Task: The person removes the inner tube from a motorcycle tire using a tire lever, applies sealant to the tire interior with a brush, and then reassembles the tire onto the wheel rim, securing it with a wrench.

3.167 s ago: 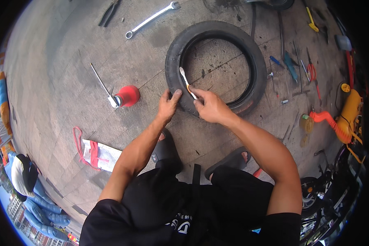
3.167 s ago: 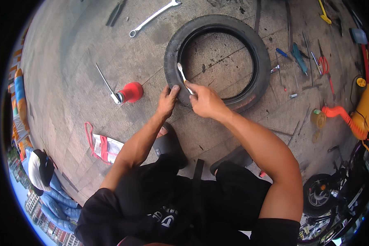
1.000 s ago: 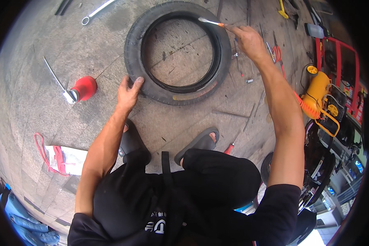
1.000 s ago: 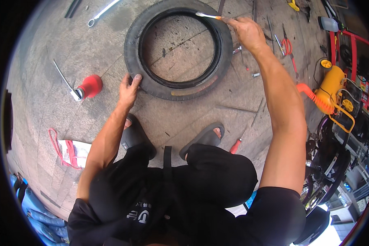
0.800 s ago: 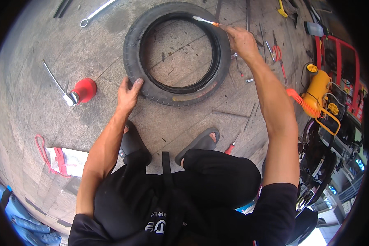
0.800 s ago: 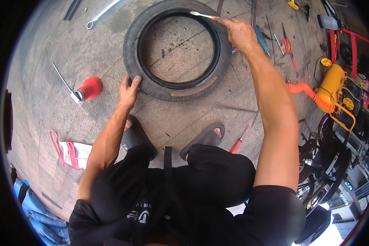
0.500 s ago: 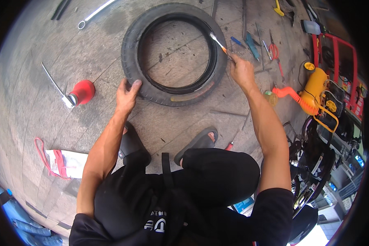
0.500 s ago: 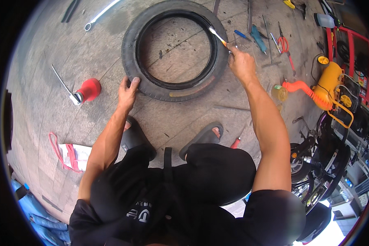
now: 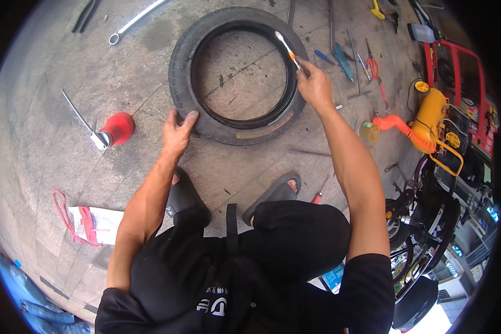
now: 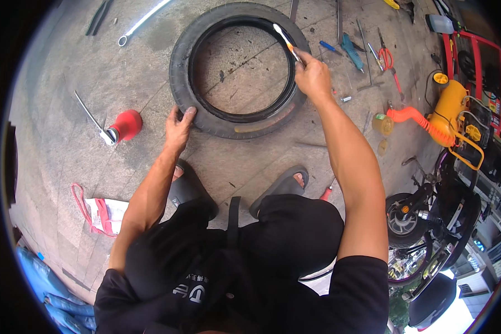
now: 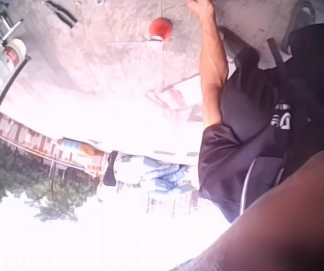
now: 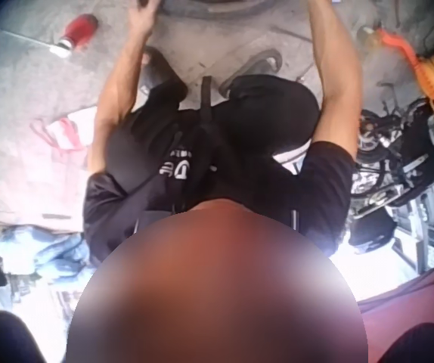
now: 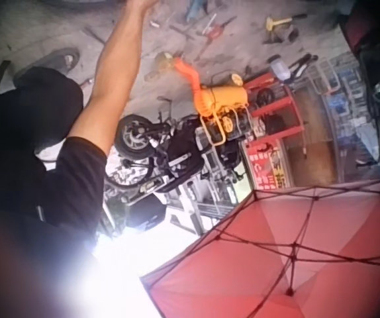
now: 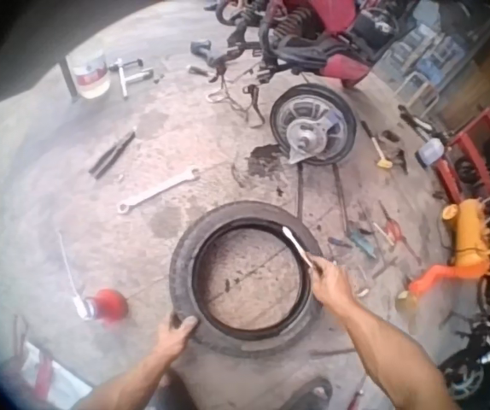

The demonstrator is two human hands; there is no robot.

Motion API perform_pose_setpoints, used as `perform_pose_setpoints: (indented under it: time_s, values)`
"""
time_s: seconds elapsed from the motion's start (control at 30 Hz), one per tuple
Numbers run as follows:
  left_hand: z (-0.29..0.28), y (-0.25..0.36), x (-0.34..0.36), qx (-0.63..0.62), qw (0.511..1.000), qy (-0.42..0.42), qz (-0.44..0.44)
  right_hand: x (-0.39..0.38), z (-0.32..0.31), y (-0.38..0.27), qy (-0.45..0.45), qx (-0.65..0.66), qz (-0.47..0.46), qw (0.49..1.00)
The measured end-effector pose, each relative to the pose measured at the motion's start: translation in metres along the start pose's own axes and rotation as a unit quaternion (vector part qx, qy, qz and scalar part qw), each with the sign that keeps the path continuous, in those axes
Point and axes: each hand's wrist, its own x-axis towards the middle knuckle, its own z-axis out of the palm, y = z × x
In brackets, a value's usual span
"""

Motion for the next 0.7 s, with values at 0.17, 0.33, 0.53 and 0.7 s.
perform_pose_setpoints:
  time_s: [0.17,0.33,0.53,0.7]
  values:
    - [0.0,0.006,-0.001,-0.014,1.0,-0.003,0.002,0.018,0.025,-0.026,-0.055,0.092,0.036,0.994]
    - [0.0,0.01,-0.003,-0.008,1.0,-0.02,0.013,0.022,0.039,-0.056,-0.1,0.115,0.055,0.987]
    - [0.0,0.016,-0.001,-0.013,1.0,-0.016,-0.01,0.014,0.05,-0.087,-0.163,0.065,-0.048,0.983]
    - [0.0,0.02,-0.002,0.008,1.0,-0.013,-0.021,0.063,0.036,-0.067,-0.074,-0.026,-0.253,0.964]
